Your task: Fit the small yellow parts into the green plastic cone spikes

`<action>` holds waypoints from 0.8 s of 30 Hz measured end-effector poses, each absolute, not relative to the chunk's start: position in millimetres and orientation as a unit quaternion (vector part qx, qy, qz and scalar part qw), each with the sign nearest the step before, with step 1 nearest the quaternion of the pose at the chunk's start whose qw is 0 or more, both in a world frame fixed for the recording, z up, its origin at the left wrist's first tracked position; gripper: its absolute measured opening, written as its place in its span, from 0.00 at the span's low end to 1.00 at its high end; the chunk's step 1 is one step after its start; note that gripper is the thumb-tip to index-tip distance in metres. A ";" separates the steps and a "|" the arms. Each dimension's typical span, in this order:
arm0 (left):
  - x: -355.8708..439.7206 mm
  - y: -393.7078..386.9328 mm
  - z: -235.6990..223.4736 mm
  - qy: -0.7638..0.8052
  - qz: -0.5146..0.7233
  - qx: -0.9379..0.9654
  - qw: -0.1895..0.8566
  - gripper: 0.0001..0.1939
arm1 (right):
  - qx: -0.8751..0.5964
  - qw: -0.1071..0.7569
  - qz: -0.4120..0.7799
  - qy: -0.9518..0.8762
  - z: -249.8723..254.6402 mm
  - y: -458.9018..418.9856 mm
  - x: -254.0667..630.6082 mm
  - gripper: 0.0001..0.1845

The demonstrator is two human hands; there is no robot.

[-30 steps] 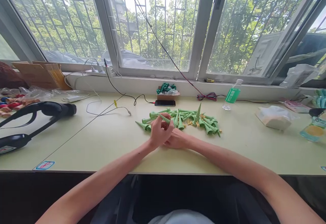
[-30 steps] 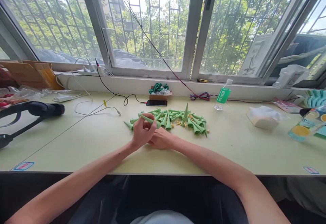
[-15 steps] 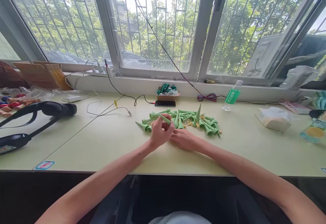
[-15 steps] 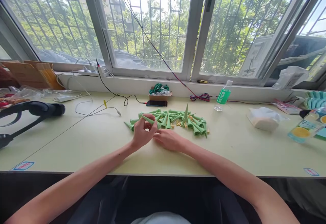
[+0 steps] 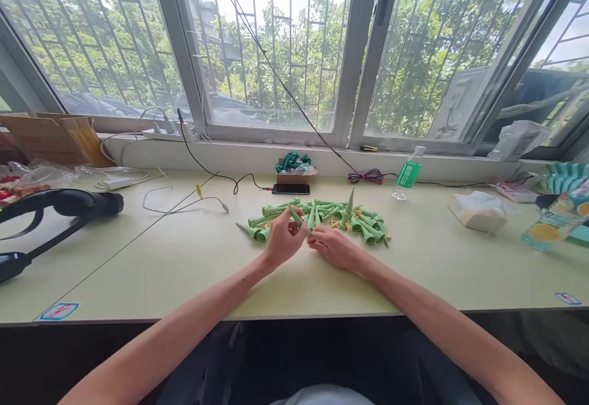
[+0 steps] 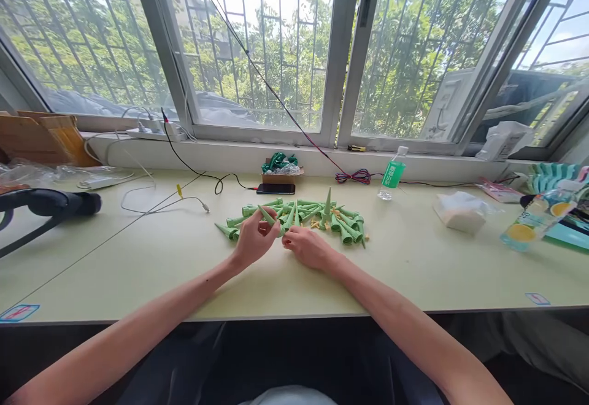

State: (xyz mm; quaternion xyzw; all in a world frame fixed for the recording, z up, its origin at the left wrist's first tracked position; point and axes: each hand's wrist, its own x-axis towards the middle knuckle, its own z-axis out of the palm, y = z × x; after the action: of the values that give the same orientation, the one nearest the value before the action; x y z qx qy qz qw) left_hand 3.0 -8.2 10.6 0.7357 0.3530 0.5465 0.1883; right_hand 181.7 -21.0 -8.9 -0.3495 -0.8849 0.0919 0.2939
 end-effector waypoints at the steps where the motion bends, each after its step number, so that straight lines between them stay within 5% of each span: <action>1: 2.2 -7.2 10.8 0.360 0.549 0.731 0.186 0.06 | -0.349 0.308 0.099 -0.880 -8.0 -19.3 183.1 0.10; 9: 0.4 -2.2 4.5 0.359 0.500 0.762 0.203 0.05 | -0.360 0.415 0.119 -0.827 1.3 -10.6 194.7 0.06; 24: -1.1 -2.5 -0.3 0.334 0.373 0.849 0.171 0.02 | -0.359 0.376 0.155 -0.840 -0.8 -11.8 191.3 0.05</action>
State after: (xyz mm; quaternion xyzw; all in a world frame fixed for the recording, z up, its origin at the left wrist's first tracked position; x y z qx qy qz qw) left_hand -1.1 -2.5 -0.3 0.8486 0.3342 0.3725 0.1714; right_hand 191.3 -11.8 -0.8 -0.3590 -0.8400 0.1551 0.3762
